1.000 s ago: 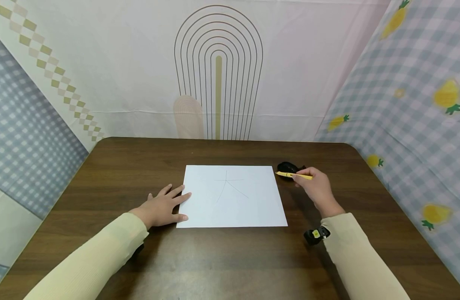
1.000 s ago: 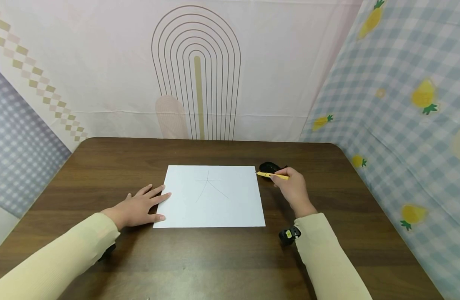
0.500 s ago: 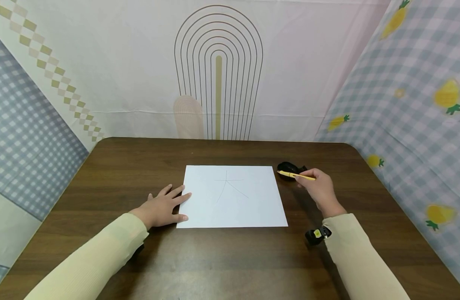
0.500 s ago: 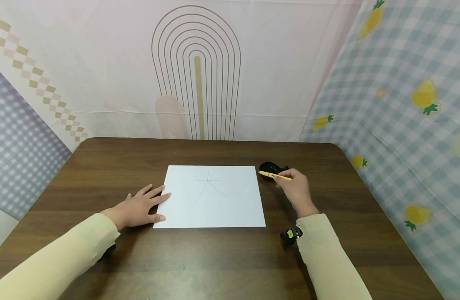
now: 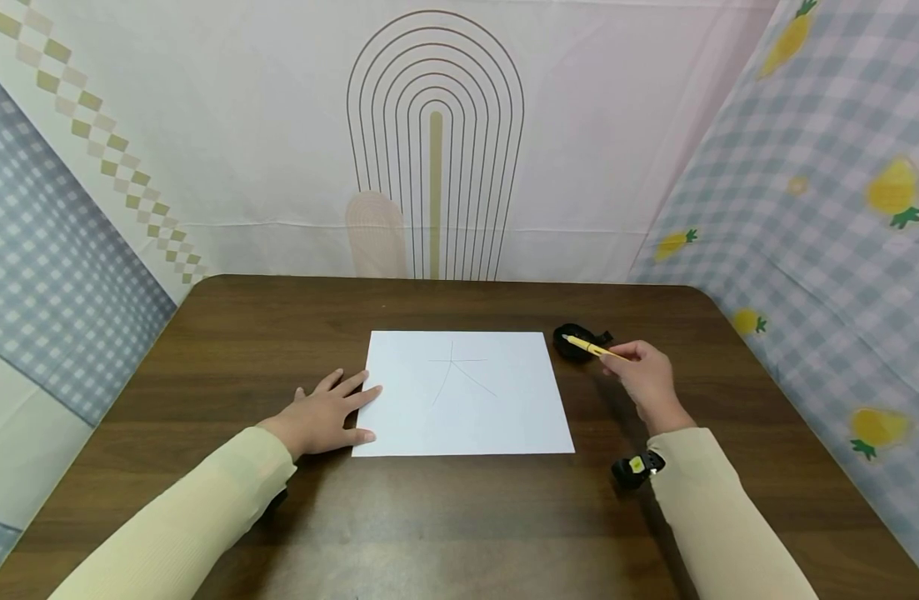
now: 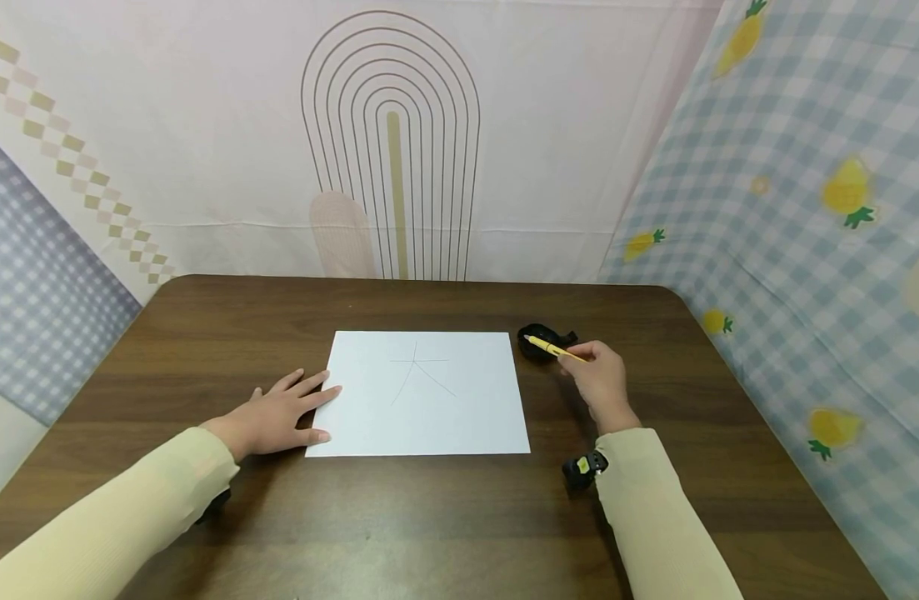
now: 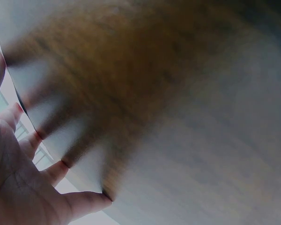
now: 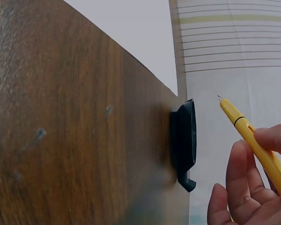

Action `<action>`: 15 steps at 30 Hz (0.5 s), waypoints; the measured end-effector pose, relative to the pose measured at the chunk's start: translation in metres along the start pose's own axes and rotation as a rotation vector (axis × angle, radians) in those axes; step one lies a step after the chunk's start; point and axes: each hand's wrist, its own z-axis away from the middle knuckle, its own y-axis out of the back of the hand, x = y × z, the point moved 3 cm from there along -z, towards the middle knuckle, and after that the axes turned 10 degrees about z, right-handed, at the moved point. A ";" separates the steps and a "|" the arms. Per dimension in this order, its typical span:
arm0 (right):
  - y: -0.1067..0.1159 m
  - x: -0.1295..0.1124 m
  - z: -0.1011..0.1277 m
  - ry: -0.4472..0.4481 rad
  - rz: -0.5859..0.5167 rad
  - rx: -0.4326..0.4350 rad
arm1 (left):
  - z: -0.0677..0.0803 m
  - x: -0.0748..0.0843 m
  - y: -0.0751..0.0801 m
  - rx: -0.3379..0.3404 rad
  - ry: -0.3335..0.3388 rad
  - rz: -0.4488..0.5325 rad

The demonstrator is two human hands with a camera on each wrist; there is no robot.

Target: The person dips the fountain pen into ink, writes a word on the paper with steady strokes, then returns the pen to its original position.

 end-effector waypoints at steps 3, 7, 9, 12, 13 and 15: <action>0.001 0.002 -0.001 -0.024 -0.009 0.005 | 0.000 0.000 0.000 -0.001 0.000 0.001; 0.002 0.005 -0.003 -0.057 -0.030 0.007 | 0.000 -0.001 0.000 0.000 0.002 0.001; 0.002 0.005 -0.003 -0.072 -0.047 0.010 | 0.000 -0.001 0.000 0.000 0.002 0.002; 0.002 0.005 -0.004 -0.092 -0.075 0.020 | 0.000 -0.001 0.000 0.000 0.003 0.003; 0.002 0.005 -0.004 -0.100 -0.084 0.025 | 0.000 -0.001 0.000 0.000 0.003 0.004; 0.001 0.005 -0.005 -0.119 -0.095 0.031 | 0.001 0.000 0.000 -0.001 0.003 0.004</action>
